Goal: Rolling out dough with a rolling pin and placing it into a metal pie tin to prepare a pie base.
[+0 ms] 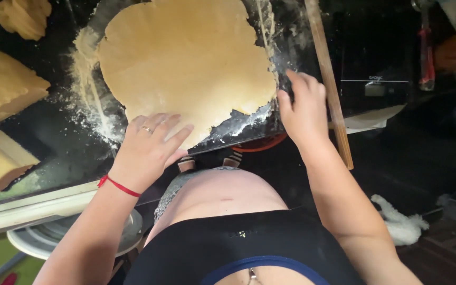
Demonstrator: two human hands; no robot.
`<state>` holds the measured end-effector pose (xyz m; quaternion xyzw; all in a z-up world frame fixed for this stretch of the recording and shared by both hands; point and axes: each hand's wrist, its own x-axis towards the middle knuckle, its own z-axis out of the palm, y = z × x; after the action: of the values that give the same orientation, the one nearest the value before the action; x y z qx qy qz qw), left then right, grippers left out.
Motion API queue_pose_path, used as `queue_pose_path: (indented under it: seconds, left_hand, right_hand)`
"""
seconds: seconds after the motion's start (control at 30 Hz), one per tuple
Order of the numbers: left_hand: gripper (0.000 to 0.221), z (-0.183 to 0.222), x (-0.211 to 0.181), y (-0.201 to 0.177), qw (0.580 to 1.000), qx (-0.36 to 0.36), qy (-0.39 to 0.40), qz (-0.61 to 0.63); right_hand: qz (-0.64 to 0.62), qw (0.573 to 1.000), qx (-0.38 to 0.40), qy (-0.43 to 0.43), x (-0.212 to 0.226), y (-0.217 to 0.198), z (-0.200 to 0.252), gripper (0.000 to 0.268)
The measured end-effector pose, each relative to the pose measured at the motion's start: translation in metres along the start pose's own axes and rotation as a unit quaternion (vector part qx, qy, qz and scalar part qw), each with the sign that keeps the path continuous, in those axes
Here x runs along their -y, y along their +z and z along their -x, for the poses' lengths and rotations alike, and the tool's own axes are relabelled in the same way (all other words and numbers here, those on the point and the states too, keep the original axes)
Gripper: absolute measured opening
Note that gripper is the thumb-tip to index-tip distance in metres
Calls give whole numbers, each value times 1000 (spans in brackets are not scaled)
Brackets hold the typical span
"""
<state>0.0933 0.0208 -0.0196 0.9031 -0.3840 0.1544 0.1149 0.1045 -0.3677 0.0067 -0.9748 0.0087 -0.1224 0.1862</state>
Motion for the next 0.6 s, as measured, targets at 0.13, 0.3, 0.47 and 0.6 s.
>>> queue_pose_path:
  seconds: [0.13, 0.3, 0.47, 0.6]
  left_hand:
    - [42, 1, 2, 13, 999, -33, 38, 8]
    - [38, 1, -3, 27, 992, -107, 68, -13]
    - [40, 1, 7, 9, 992, -97, 84, 21]
    - [32, 1, 0, 18, 990, -114, 80, -7]
  right_hand:
    - [-18, 997, 69, 35, 22, 10, -24, 36]
    - [-157, 949, 162, 221, 31, 9, -47, 42]
    - [-118, 939, 237, 221, 25, 14, -63, 46]
    - [-175, 942, 201, 207, 7, 32, -61, 42]
